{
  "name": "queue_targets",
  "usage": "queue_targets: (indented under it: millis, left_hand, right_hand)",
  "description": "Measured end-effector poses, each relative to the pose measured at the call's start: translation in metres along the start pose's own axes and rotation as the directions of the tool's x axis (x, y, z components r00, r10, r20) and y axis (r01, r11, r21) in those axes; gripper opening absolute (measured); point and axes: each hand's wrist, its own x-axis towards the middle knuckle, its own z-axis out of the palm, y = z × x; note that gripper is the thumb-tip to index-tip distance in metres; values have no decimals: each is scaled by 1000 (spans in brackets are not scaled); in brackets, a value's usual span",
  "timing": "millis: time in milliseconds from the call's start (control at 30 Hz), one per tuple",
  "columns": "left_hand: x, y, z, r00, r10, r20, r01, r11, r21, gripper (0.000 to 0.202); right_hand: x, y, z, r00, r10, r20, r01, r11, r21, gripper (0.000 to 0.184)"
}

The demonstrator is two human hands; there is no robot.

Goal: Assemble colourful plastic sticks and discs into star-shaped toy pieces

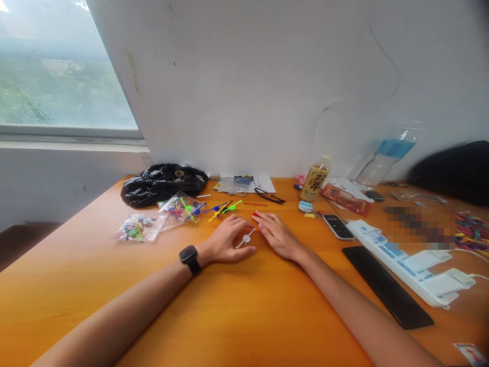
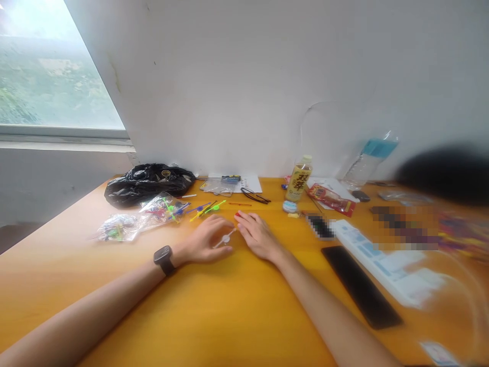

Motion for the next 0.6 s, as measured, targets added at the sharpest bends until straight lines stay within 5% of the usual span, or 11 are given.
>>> queue_targets:
  millis: [167, 333, 500, 600]
  left_hand:
    - [0, -2, 2, 1000, 1, -4, -1, 1000, 9, 41]
    - [0, -9, 8, 998, -50, -47, 54, 994, 91, 16]
    - [-2, -20, 8, 910, -207, -360, 311, 915, 258, 22]
    - [-2, -20, 8, 925, -146, -351, 237, 943, 234, 24]
  right_hand:
    - [2, -4, -2, 991, 8, -134, 7, 994, 108, 44]
    - [5, -5, -7, 975, 67, -211, -21, 976, 216, 39]
    - [0, -14, -10, 989, 111, -102, -64, 923, 379, 30]
    - [-3, -17, -9, 987, 154, -46, -111, 859, 500, 31]
